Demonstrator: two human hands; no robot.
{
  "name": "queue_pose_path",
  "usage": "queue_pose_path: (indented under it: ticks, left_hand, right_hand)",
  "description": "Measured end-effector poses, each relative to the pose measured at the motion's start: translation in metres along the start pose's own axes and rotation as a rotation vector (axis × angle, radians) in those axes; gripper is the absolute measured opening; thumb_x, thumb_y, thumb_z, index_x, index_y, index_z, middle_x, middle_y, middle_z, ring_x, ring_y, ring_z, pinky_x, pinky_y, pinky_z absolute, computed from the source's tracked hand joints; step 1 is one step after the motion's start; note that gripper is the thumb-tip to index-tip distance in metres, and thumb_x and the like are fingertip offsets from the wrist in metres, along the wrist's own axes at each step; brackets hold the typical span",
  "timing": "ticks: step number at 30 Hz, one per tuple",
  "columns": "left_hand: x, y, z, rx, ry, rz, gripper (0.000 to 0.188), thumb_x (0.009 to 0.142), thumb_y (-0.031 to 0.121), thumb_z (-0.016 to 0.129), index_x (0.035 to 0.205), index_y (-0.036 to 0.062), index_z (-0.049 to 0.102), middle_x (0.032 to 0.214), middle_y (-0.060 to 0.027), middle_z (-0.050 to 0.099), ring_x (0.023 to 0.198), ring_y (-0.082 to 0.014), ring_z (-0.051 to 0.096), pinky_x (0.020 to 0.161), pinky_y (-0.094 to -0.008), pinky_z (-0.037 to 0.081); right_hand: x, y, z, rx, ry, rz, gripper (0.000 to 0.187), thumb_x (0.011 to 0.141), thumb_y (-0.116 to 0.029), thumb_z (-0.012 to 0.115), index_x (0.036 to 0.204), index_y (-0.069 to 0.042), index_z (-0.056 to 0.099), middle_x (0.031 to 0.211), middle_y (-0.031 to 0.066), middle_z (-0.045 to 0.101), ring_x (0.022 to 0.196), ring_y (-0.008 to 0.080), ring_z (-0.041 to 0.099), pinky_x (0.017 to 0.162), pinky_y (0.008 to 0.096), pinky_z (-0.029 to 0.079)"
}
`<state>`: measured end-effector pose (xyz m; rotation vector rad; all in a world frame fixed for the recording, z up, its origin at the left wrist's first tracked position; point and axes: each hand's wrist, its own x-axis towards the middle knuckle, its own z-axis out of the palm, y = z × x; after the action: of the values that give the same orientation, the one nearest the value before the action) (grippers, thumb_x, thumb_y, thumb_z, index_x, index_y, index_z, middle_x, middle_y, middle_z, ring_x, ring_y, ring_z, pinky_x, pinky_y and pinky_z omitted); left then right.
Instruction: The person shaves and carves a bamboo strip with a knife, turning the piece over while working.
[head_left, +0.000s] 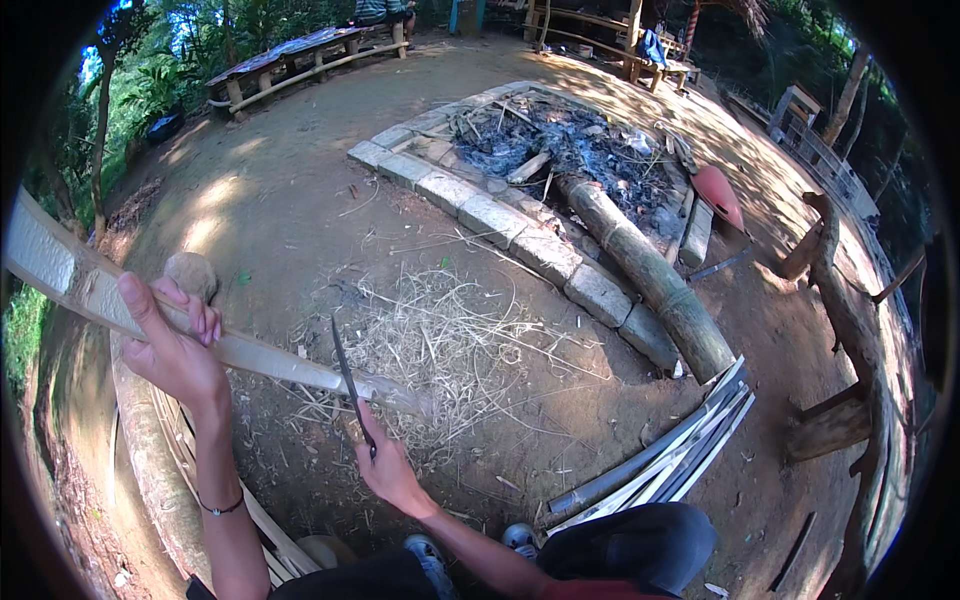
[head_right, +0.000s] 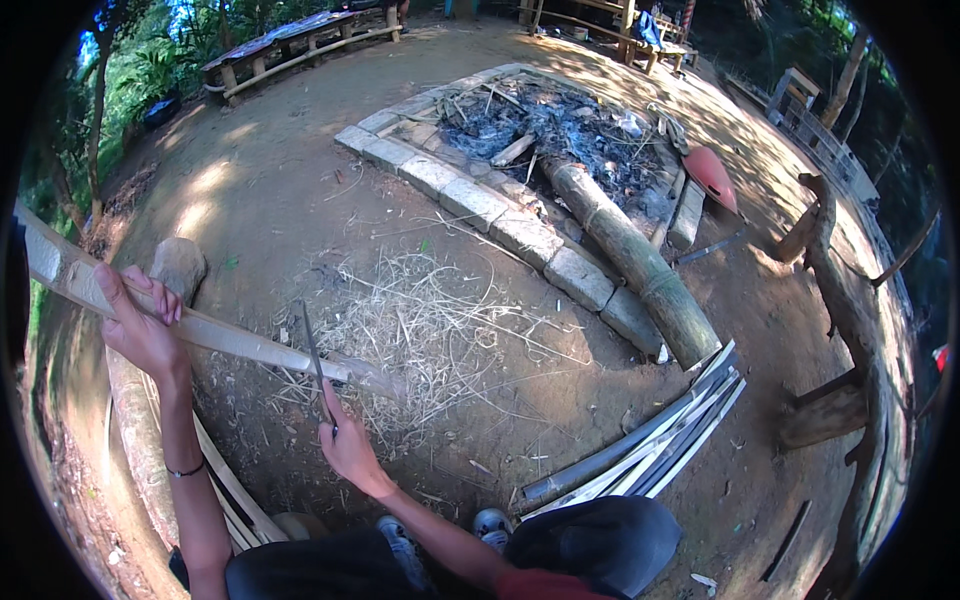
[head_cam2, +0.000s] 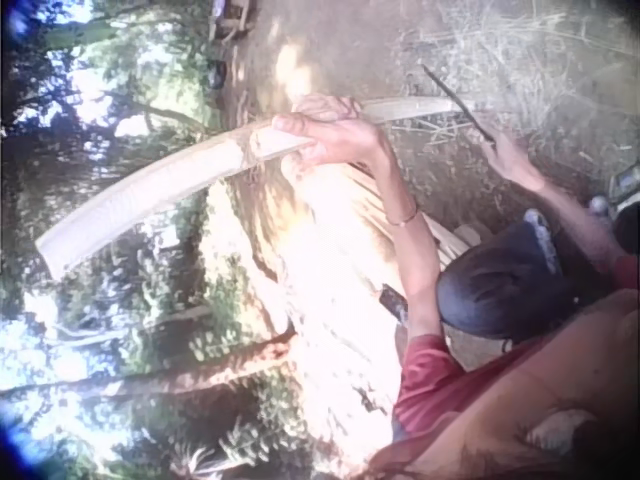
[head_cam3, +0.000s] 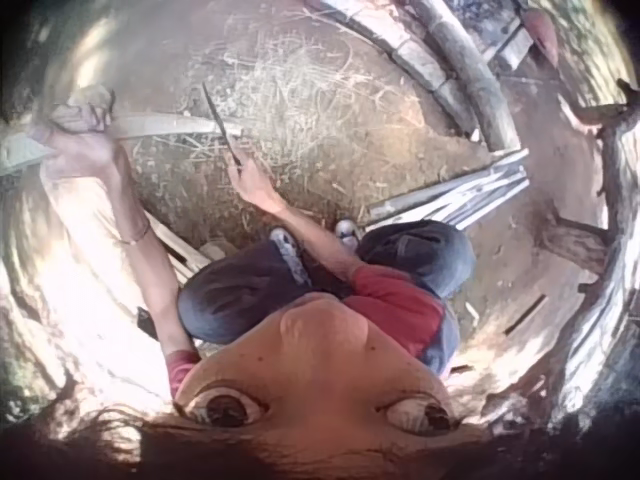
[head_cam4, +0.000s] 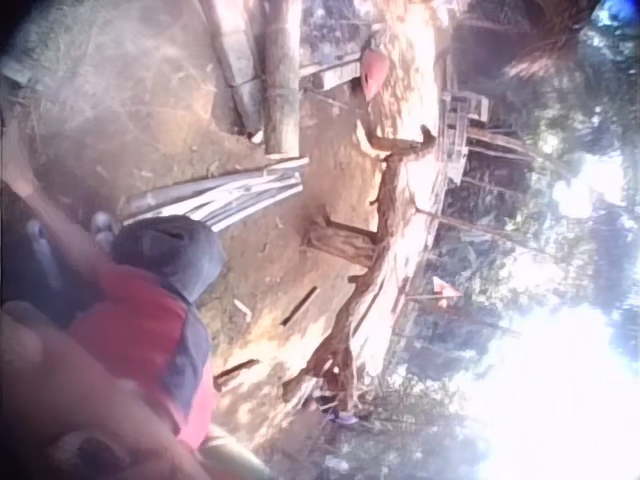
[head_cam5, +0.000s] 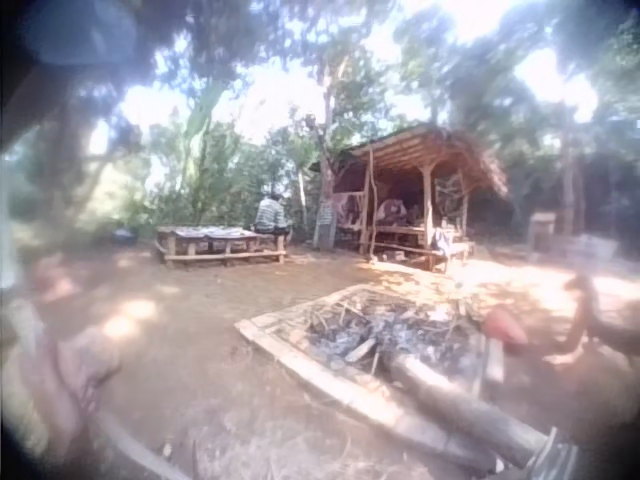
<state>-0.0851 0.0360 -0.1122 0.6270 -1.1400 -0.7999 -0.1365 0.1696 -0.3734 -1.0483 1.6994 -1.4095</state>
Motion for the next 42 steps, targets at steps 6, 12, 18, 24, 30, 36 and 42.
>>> queue_pose_path:
  ticks: [6, 12, 18, 24, 30, 36, 42]
  left_hand:
    - [-0.004, -0.001, 0.001, -0.004, -0.016, 0.033, 0.054, 0.099, 0.055, 0.053, 0.076, 0.0058, 0.049, 0.056, -0.0014, 0.041, 0.047, -0.0093, 0.040, 0.044, -0.0239, 0.032]
    - [0.000, -0.001, 0.002, 0.000, 0.058, -0.005, 0.054, 0.099, 0.054, 0.054, 0.075, 0.0063, 0.049, 0.057, -0.0015, 0.042, 0.046, -0.0093, 0.039, 0.044, -0.0234, 0.031]
    - [0.001, -0.001, -0.004, -0.011, 0.068, 0.052, 0.053, 0.099, 0.053, 0.056, 0.074, 0.0068, 0.048, 0.056, -0.0017, 0.042, 0.046, -0.0095, 0.040, 0.044, -0.0240, 0.031]
    - [0.006, -0.005, -0.012, -0.008, 0.074, 0.017, 0.053, 0.099, 0.053, 0.055, 0.073, 0.0064, 0.048, 0.056, -0.0020, 0.043, 0.045, -0.0094, 0.039, 0.044, -0.0244, 0.032]
    - [-0.001, 0.004, 0.000, -0.046, 0.085, 0.025, 0.053, 0.101, 0.050, 0.053, 0.072, 0.0061, 0.047, 0.057, -0.0026, 0.044, 0.043, -0.0090, 0.041, 0.040, -0.0247, 0.033]
    - [0.000, -0.002, -0.001, 0.025, 0.056, 0.071, 0.056, 0.099, 0.053, 0.055, 0.073, 0.0043, 0.049, 0.056, -0.0032, 0.043, 0.044, -0.0103, 0.042, 0.042, -0.0250, 0.034]
    - [0.005, 0.001, -0.002, -0.008, 0.002, 0.073, 0.058, 0.099, 0.054, 0.054, 0.069, 0.0046, 0.049, 0.052, -0.0034, 0.044, 0.042, -0.0105, 0.043, 0.040, -0.0256, 0.034]
  right_hand:
    - [0.006, 0.081, 0.020, 0.014, 0.063, 0.079, 0.067, 0.091, -0.006, 0.049, 0.155, -0.010, 0.031, 0.076, 0.0245, 0.067, 0.055, 0.0207, 0.058, 0.059, 0.0373, 0.050]
    - [-0.006, -0.015, 0.001, 0.138, -0.008, -0.040, 0.072, 0.089, -0.002, 0.049, 0.156, -0.011, 0.025, 0.123, 0.0275, 0.059, 0.063, 0.0184, 0.060, 0.061, 0.0352, 0.050]
    - [-0.008, 0.070, 0.038, -0.083, 0.104, 0.055, 0.072, 0.087, -0.010, 0.052, 0.155, -0.011, 0.028, 0.069, 0.0326, 0.060, 0.060, 0.0427, 0.064, 0.066, 0.0484, 0.052]
    - [-0.003, -0.003, -0.007, 0.112, -0.152, 0.363, 0.066, 0.090, -0.004, 0.047, 0.154, -0.012, 0.032, 0.082, 0.0221, 0.071, 0.066, 0.0240, 0.066, 0.067, 0.0396, 0.052]
    - [-0.016, 0.005, 0.007, -0.020, -0.002, 0.117, 0.070, 0.090, -0.007, 0.050, 0.156, -0.017, 0.029, 0.092, 0.0308, 0.069, 0.065, 0.0253, 0.066, 0.067, 0.0401, 0.053]
    - [0.003, 0.097, 0.030, -0.006, 0.039, 0.192, 0.068, 0.089, -0.006, 0.053, 0.153, -0.005, 0.032, 0.068, 0.0216, 0.062, 0.058, 0.0239, 0.064, 0.059, 0.0380, 0.051]
    - [-0.001, -0.002, -0.001, 0.075, 0.035, -0.033, 0.071, 0.086, 0.000, 0.049, 0.154, -0.010, 0.032, 0.081, 0.0277, 0.062, 0.054, 0.0186, 0.058, 0.057, 0.0359, 0.049]
